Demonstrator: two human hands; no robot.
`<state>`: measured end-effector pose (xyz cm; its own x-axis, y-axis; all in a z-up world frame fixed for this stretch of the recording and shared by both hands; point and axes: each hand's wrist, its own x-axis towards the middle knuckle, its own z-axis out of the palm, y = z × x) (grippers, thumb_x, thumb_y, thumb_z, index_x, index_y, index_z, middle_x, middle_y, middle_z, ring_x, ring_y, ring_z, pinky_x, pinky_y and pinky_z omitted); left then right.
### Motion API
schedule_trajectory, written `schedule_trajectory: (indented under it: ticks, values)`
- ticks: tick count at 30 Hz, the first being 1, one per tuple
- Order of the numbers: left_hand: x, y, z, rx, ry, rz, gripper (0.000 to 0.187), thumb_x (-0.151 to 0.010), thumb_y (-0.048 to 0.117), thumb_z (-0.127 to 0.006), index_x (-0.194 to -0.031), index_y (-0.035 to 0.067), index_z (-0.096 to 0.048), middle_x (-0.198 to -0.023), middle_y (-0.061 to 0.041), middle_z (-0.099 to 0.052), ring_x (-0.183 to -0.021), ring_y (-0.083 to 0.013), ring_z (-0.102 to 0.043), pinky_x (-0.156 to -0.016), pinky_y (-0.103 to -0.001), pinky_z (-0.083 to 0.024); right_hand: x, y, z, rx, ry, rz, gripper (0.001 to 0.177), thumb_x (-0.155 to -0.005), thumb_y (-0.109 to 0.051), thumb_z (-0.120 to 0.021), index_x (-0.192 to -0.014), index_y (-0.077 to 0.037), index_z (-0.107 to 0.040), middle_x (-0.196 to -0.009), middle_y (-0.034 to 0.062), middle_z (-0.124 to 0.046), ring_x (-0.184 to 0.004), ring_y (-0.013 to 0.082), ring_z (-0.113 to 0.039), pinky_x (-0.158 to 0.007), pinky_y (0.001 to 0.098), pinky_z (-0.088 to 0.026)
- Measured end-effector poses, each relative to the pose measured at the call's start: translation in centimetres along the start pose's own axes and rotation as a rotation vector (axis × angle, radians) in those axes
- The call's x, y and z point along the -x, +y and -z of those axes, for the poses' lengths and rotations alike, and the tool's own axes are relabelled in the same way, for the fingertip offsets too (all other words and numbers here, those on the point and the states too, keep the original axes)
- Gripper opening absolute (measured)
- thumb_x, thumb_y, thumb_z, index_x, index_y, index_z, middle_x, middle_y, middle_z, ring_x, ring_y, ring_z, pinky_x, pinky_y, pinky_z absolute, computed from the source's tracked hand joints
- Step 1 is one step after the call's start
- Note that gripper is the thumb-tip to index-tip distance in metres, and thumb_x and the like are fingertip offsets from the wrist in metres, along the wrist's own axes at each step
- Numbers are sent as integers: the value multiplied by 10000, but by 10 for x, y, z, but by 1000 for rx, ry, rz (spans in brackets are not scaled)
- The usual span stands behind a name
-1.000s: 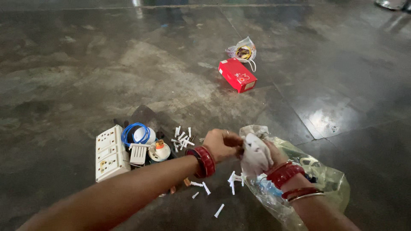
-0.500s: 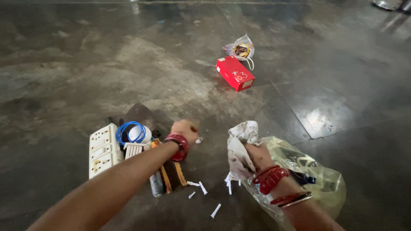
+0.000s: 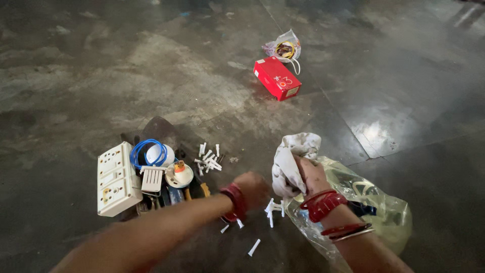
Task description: The person sits on the floor and wipes small white plastic electrical components with a cloth. They then open a blue packet and place the components inside, followed by handling a small white packet and a plastic bag.
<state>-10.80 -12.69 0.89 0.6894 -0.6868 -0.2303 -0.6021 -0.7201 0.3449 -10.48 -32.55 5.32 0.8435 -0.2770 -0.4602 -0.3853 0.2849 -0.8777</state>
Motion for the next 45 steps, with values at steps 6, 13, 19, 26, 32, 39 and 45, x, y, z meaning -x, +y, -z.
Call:
schedule_trajectory:
  ticks: [6,13,19,26,32,39,45]
  values:
    - [11,39,0,117,115,9,334,-810,285,-763,-1126,178,-749,-1130,-110,-701,-1040,-315,-681,-875,-438,-564,-23,18,14,-190,-30,87,260,-949,-191,-650,-1109,-4,-735,-969,101,-768,-789,204,-730,-682,342,-580]
    - [9,38,6,-32,-9,44,377,-802,315,-785,-1176,345,-752,-1171,-119,-654,-1037,-334,-674,-829,-446,-582,-22,21,21,-203,-75,97,295,-992,-208,-590,-1145,6,-724,-1005,103,-754,-829,199,-718,-692,341,-568]
    - [10,-17,3,359,110,209,259,-936,408,-695,-1049,209,-817,-985,-108,-789,-834,-257,-762,-795,-372,-595,12,-6,14,-229,-42,33,243,-977,-183,-649,-1130,-9,-721,-996,90,-750,-817,181,-703,-709,317,-561]
    - [-16,-34,8,1041,459,348,227,-943,208,-642,-1058,80,-790,-889,-104,-811,-821,-192,-792,-733,-292,-616,35,-17,-8,-193,11,106,257,-907,-183,-744,-1077,9,-737,-932,77,-748,-766,174,-692,-663,304,-541]
    - [-31,27,35,926,651,484,239,-893,106,-639,-1070,59,-793,-939,-164,-783,-864,-222,-772,-738,-324,-591,53,-14,-34,-47,63,132,305,-870,-273,-761,-1047,-26,-755,-868,58,-761,-715,159,-689,-607,284,-537]
    - [29,79,83,985,461,301,270,-819,81,-704,-1076,63,-787,-901,-160,-786,-803,-213,-756,-751,-329,-580,43,-16,-6,64,241,230,192,-899,-164,-700,-1024,-22,-733,-905,107,-751,-750,217,-707,-595,319,-545]
    - [9,65,82,1575,409,22,288,-830,117,-750,-1111,67,-787,-957,-63,-802,-799,-116,-733,-738,-269,-599,21,-31,23,-369,-46,-52,315,-974,-271,-589,-1163,-31,-666,-1046,108,-716,-901,224,-685,-752,350,-565]
